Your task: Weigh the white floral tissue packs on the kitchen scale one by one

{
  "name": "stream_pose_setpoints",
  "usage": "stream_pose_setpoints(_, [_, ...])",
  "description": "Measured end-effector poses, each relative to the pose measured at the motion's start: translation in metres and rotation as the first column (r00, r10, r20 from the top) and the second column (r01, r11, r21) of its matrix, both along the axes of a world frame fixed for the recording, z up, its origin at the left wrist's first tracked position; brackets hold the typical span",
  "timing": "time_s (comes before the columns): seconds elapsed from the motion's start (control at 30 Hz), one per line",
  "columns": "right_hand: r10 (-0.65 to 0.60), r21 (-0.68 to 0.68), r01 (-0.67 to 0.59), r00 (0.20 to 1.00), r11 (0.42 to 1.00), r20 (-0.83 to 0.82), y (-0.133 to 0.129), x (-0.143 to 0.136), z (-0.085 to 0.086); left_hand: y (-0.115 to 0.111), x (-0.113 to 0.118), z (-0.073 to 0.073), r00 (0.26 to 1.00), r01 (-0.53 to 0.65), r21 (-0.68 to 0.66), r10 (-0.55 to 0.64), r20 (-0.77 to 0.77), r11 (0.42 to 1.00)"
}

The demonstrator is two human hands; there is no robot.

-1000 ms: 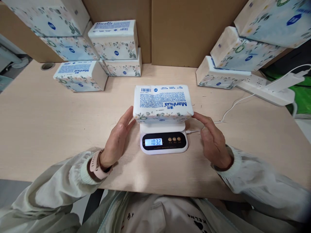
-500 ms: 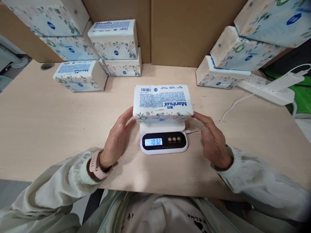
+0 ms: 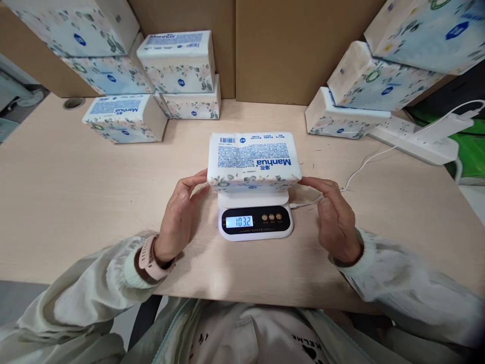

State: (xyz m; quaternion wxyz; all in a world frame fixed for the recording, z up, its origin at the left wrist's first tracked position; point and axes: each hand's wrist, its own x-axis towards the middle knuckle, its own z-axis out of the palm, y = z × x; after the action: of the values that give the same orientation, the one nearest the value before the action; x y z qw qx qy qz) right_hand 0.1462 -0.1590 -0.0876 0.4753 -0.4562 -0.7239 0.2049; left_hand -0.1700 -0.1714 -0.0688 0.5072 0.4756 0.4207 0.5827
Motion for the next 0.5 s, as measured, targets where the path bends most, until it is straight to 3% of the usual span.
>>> stream_pose_setpoints(0.27, [-0.007, 0.026, 0.008, 1.0, 1.0, -0.026, 0.003, -0.002, 0.004, 0.004, -0.005, -0.001, 0.994, -0.089, 0.062, 0.092, -0.054, 0.994])
stream_pose_setpoints(0.4, [0.036, -0.08, -0.04, 0.998, 0.996, -0.044, 0.006, -0.004, 0.002, 0.015, 0.001, 0.002, 0.988, -0.074, 0.17, 0.095, -0.119, 0.983])
stream_pose_setpoints(0.5, [0.127, -0.166, -0.12, 0.991, 0.979, 0.032, 0.008, -0.007, 0.003, 0.022, 0.011, 0.004, 0.989, -0.004, 0.195, 0.033, -0.143, 0.981])
